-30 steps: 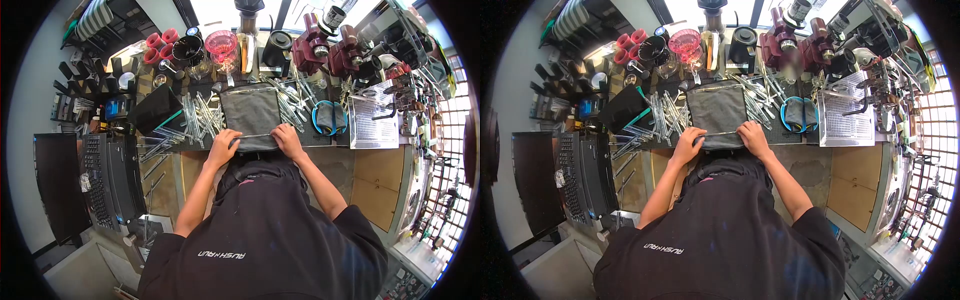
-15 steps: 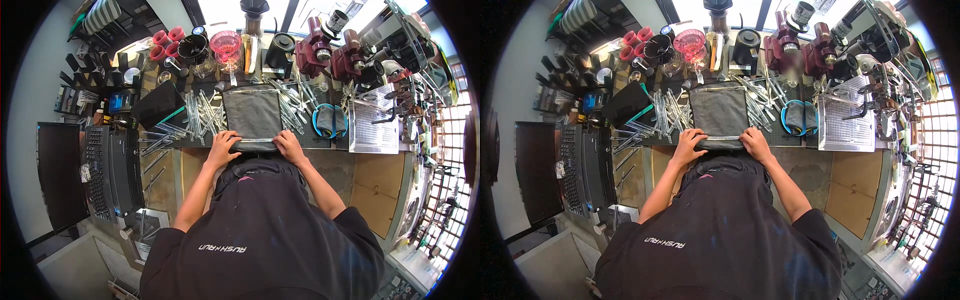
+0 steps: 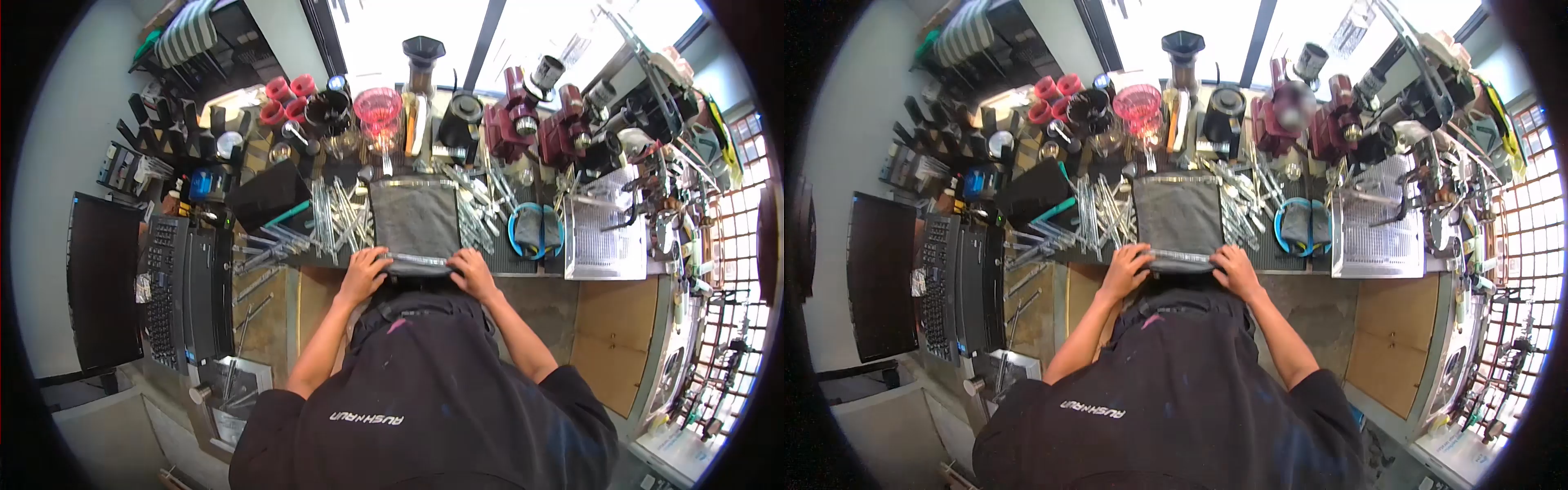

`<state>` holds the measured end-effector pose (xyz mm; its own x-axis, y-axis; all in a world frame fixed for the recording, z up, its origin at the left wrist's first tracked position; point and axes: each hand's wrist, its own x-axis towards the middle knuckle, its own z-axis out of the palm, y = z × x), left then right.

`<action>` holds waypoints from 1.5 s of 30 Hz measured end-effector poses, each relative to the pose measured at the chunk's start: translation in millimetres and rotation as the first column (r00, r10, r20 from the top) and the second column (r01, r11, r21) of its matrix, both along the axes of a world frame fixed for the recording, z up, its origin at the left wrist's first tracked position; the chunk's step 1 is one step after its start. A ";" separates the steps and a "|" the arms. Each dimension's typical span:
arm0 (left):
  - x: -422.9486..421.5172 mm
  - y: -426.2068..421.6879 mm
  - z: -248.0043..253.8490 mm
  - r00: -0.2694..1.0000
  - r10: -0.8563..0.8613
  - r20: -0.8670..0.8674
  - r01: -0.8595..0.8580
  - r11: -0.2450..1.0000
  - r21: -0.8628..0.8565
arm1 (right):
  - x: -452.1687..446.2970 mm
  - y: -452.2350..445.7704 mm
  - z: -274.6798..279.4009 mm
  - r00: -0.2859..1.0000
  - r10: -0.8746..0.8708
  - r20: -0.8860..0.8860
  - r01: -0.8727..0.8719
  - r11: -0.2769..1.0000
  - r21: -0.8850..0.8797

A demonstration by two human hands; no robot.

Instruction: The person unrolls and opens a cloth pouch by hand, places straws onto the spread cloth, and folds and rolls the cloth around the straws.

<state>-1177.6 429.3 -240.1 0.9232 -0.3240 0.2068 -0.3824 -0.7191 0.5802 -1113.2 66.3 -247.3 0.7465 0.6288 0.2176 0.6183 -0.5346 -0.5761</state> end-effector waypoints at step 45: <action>50.3 -32.3 8.4 0.924 0.373 -0.083 -0.373 0.928 0.014 | 39.5 47.7 0.5 0.998 0.042 0.041 -0.043 0.999 0.018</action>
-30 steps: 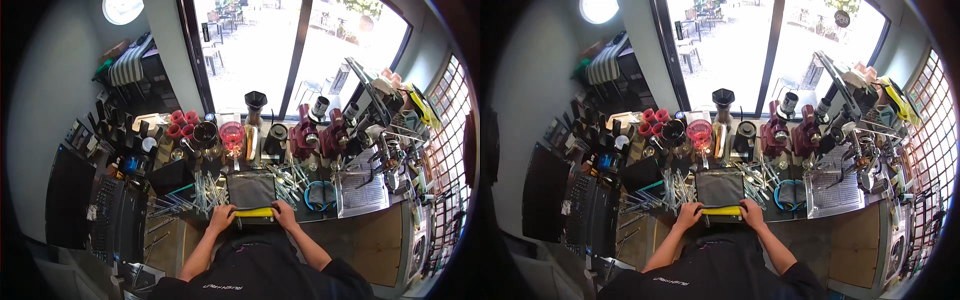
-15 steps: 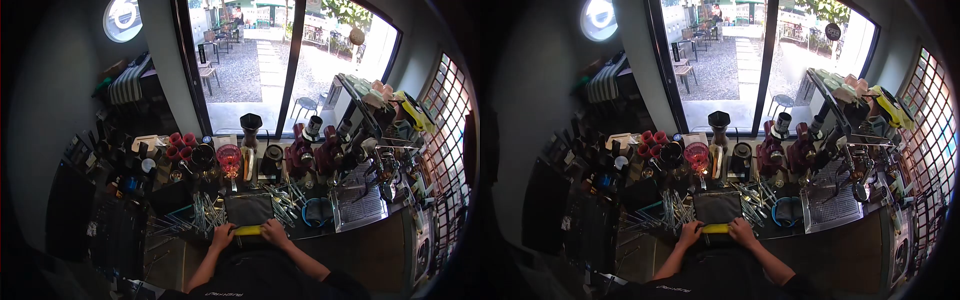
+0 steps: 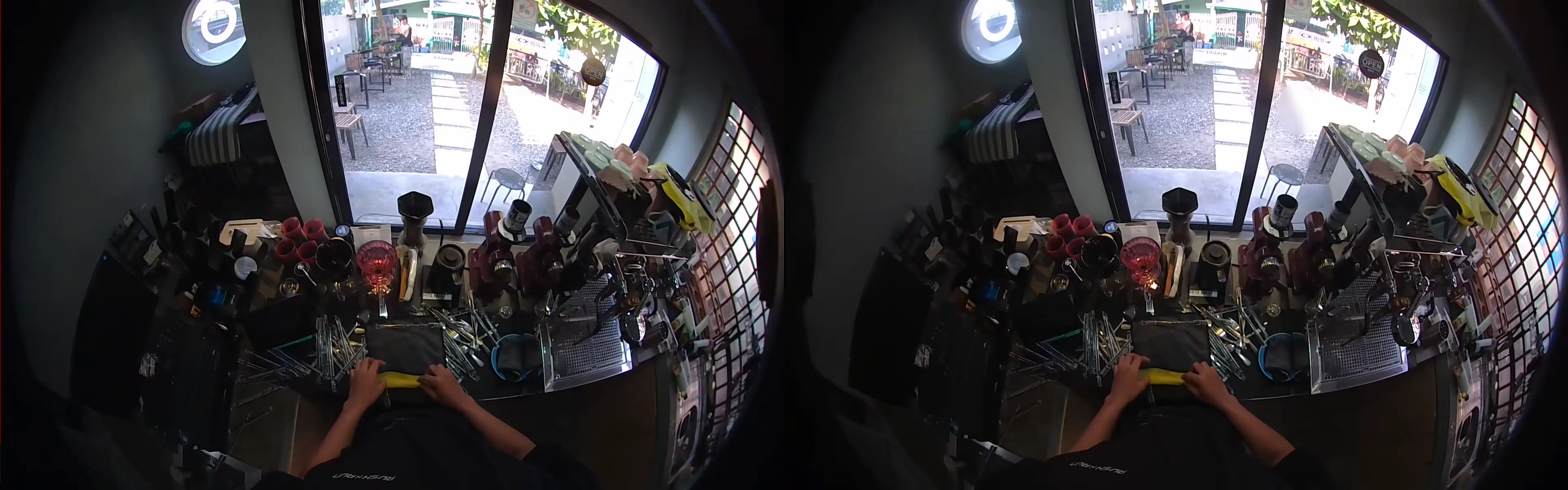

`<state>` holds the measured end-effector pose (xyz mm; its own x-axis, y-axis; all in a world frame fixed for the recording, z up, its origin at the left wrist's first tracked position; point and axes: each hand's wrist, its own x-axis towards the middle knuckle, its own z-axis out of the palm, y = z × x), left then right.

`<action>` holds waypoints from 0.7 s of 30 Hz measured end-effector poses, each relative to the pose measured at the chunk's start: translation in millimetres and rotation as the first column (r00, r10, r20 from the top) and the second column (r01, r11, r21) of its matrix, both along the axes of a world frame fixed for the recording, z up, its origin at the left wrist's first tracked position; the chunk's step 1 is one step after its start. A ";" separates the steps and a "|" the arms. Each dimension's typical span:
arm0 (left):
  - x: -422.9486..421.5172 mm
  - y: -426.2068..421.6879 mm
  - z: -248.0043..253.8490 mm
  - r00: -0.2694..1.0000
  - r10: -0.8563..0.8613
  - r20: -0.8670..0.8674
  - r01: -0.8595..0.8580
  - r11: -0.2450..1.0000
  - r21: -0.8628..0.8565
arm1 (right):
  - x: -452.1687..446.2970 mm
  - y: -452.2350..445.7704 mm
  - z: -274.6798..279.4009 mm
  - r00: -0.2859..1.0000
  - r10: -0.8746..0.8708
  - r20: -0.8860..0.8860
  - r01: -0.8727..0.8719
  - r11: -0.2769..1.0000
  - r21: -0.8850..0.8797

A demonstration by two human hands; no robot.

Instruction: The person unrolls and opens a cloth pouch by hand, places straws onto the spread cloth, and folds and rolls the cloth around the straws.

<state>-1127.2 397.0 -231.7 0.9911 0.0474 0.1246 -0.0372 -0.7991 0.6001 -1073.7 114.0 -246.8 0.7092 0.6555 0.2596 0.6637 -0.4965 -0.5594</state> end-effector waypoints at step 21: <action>-11.6 2.0 -24.5 0.963 -0.267 -0.025 0.267 0.963 0.018 | 0.2 -7.6 -5.1 1.000 0.000 -0.029 -0.002 0.997 -0.083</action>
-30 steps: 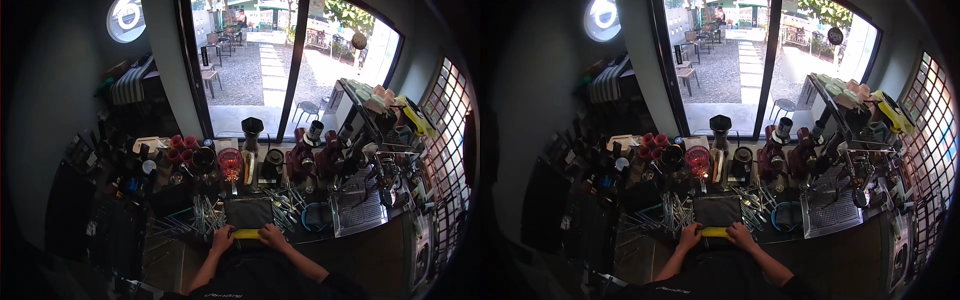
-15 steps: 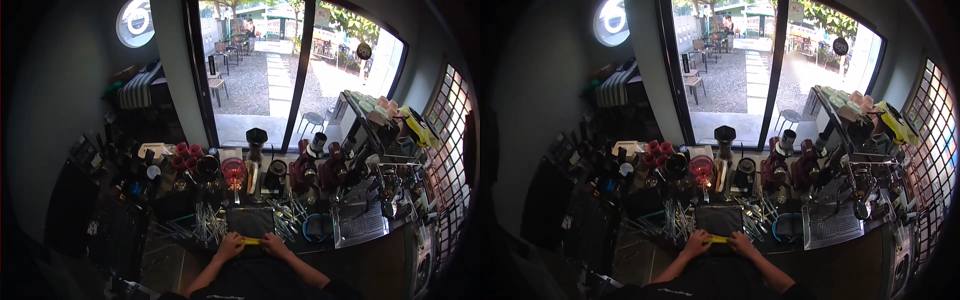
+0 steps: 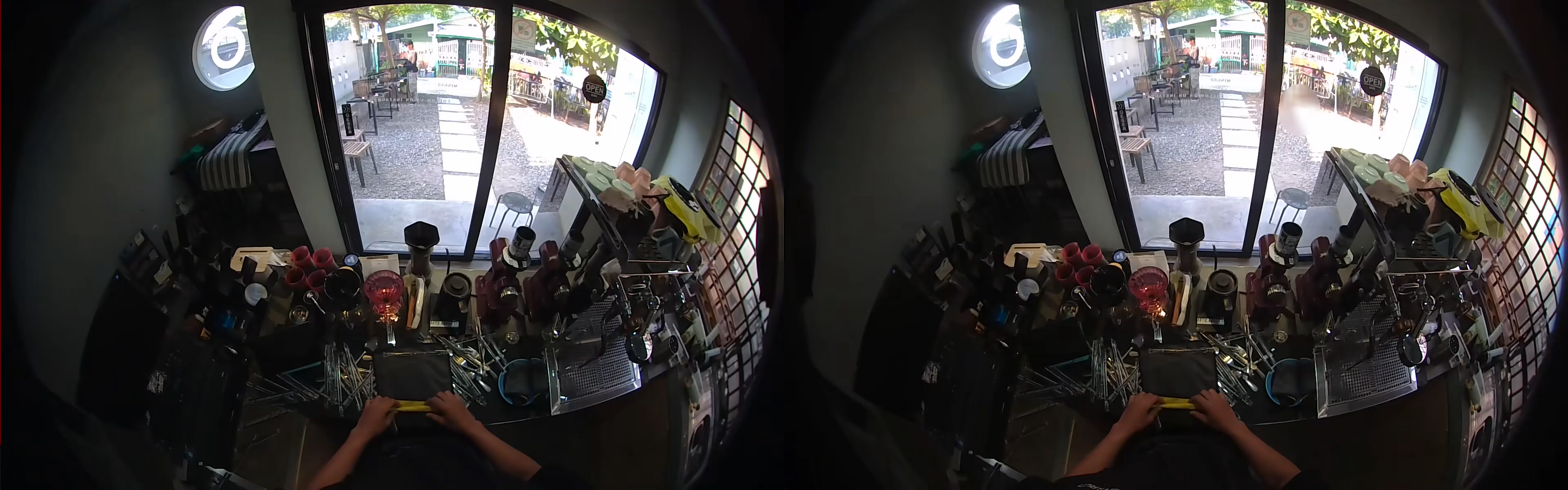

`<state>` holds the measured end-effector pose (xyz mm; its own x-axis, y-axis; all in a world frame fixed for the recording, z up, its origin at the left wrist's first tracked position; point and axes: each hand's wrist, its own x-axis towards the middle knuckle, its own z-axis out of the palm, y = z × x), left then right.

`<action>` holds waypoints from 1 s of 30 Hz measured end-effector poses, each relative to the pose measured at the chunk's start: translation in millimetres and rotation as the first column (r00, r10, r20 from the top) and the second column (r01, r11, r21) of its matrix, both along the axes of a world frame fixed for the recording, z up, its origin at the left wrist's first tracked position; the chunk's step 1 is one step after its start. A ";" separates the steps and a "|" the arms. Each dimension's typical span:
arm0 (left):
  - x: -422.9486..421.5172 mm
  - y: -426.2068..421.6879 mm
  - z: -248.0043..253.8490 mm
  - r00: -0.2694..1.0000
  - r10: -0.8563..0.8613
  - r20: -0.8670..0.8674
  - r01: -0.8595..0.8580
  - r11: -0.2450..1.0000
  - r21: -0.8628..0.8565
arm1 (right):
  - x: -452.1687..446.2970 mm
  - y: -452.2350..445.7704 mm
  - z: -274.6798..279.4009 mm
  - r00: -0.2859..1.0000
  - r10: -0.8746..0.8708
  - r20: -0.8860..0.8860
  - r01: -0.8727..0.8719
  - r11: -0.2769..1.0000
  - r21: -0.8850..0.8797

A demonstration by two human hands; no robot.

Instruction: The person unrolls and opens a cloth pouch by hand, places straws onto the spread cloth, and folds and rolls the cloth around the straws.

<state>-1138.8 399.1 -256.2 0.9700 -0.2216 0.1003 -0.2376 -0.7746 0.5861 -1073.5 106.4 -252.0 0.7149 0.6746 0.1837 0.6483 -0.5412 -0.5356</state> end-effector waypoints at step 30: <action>-21.7 14.7 9.3 0.992 0.043 0.119 -0.037 0.998 -0.051 | -7.7 -31.7 13.8 0.987 -0.160 0.009 0.160 0.987 0.008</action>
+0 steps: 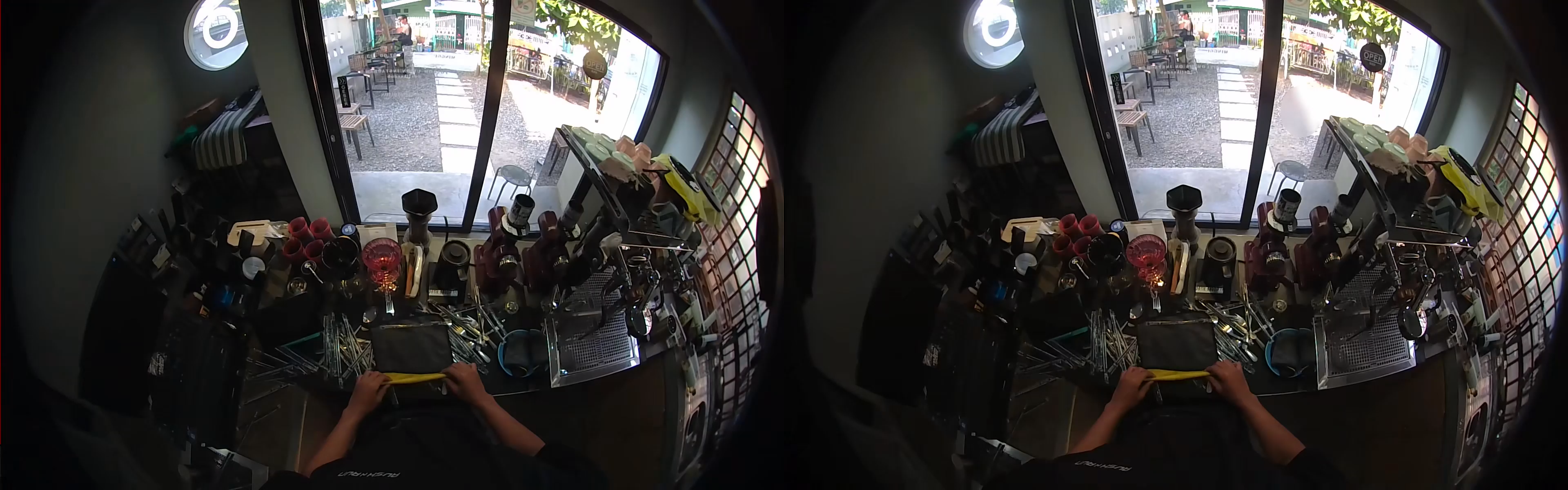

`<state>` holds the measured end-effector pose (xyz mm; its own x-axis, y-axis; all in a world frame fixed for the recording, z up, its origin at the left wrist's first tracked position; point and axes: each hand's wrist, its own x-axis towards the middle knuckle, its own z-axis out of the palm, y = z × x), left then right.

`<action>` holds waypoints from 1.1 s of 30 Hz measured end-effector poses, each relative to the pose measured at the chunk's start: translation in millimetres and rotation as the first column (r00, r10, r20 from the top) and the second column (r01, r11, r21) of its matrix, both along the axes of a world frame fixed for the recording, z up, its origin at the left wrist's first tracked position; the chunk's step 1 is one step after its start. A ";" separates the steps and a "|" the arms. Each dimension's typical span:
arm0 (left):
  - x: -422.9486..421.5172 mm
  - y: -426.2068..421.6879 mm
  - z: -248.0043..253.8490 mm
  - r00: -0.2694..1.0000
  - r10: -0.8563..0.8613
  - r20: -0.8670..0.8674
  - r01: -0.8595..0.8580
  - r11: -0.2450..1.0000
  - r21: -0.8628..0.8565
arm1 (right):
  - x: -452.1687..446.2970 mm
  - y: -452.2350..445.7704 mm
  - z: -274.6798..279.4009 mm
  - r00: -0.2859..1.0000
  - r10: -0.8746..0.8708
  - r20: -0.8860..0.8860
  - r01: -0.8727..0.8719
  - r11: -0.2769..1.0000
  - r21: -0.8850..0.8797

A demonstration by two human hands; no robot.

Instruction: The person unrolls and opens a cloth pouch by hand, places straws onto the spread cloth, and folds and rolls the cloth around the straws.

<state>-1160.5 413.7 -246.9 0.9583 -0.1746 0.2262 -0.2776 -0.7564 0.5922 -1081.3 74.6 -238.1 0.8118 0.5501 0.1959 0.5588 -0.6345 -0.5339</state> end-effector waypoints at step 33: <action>18.2 0.4 8.4 0.997 0.077 0.014 -0.075 0.988 -0.135 | 12.2 10.6 1.0 0.986 -0.143 0.086 0.123 0.972 0.201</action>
<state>-1142.3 414.1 -238.5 0.9628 -0.0685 0.2612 -0.2348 -0.6900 0.6847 -1069.1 85.2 -237.1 0.8461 0.3822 0.3715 0.5329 -0.5963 -0.6003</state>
